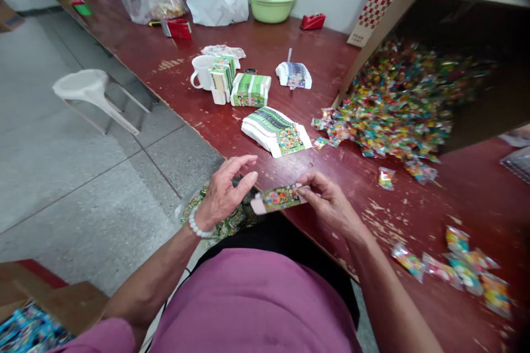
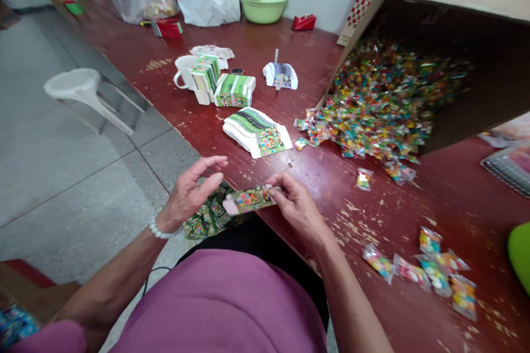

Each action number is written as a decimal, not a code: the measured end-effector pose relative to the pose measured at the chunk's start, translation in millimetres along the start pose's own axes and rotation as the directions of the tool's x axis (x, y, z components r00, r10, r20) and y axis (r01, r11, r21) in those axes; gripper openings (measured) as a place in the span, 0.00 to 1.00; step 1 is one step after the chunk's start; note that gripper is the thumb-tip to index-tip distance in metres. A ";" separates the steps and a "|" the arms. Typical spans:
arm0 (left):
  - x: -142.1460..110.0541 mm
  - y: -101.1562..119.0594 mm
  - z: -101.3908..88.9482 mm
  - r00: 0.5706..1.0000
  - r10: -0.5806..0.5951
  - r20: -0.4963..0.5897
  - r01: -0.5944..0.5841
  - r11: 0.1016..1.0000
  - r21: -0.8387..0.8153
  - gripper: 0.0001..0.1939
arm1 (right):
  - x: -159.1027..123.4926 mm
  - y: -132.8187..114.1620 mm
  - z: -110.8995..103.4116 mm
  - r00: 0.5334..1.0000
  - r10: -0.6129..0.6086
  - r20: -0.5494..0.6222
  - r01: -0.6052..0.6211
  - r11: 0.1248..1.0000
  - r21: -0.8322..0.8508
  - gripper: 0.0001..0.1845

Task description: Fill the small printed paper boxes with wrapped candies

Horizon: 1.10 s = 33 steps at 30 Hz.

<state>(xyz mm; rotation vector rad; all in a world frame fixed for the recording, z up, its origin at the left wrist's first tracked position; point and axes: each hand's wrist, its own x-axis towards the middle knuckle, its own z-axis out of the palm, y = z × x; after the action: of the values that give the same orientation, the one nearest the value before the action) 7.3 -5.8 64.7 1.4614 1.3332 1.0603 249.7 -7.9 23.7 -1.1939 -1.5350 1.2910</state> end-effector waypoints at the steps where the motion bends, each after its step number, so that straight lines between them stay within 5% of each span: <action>1: -1.0 5.4 -0.5 0.986 -0.059 0.154 0.069 0.996 -0.059 0.21 | -6.3 -11.8 3.9 1.000 -0.006 0.029 0.006 1.000 -0.014 0.06; 2: -2.6 8.9 0.0 0.933 -0.121 0.338 0.170 0.978 -0.120 0.22 | -11.5 -23.0 8.1 0.998 -0.003 0.059 0.003 1.000 0.001 0.06; 4: -8.0 9.1 4.6 0.717 -0.184 0.673 0.408 0.893 -0.190 0.23 | -18.7 -40.2 16.2 0.989 0.005 0.147 -0.019 0.995 0.094 0.07; 6: -15.8 2.3 13.1 0.519 -0.161 0.840 0.591 0.777 -0.217 0.24 | -22.5 -48.5 22.3 0.980 -0.004 0.197 -0.028 0.986 0.162 0.09; 7: -20.1 -2.5 18.0 0.459 -0.142 0.877 0.663 0.712 -0.231 0.25 | -23.7 -49.6 24.2 0.979 -0.006 0.204 -0.030 0.984 0.176 0.10; 9: -28.3 -11.5 27.2 0.418 -0.099 0.903 0.753 0.593 -0.284 0.28 | -25.9 -48.3 25.8 0.980 -0.002 0.199 -0.033 0.984 0.176 0.11; 13: -38.0 -17.2 37.9 0.469 -0.065 0.881 0.750 0.555 -0.359 0.28 | -30.8 -43.1 24.9 0.987 -0.033 0.155 0.007 0.986 0.164 0.16; 23: -41.1 2.8 43.4 0.692 -0.152 0.705 0.546 0.750 -0.374 0.26 | -46.3 -38.5 23.2 0.995 -0.087 -0.040 0.093 0.981 0.172 0.34; 26: -41.5 1.4 52.0 0.775 -0.160 0.611 0.430 0.843 -0.325 0.22 | -49.6 -38.8 29.2 1.000 -0.016 -0.015 0.019 0.972 0.233 0.23; 29: -39.4 1.1 58.2 0.807 -0.163 0.567 0.375 0.884 -0.280 0.18 | -49.9 -36.0 34.1 0.999 0.049 0.024 -0.054 0.940 0.337 0.12; 33: -35.2 4.2 59.5 0.856 -0.129 0.501 0.238 0.958 -0.160 0.12 | -48.1 -27.0 31.1 0.982 0.084 -0.172 -0.029 0.953 0.300 0.13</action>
<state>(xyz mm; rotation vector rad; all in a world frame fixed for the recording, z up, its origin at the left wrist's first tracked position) 63.4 -44.3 51.9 1.2922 0.9380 0.6285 227.4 -63.2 45.0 -1.1330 -1.1358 1.3541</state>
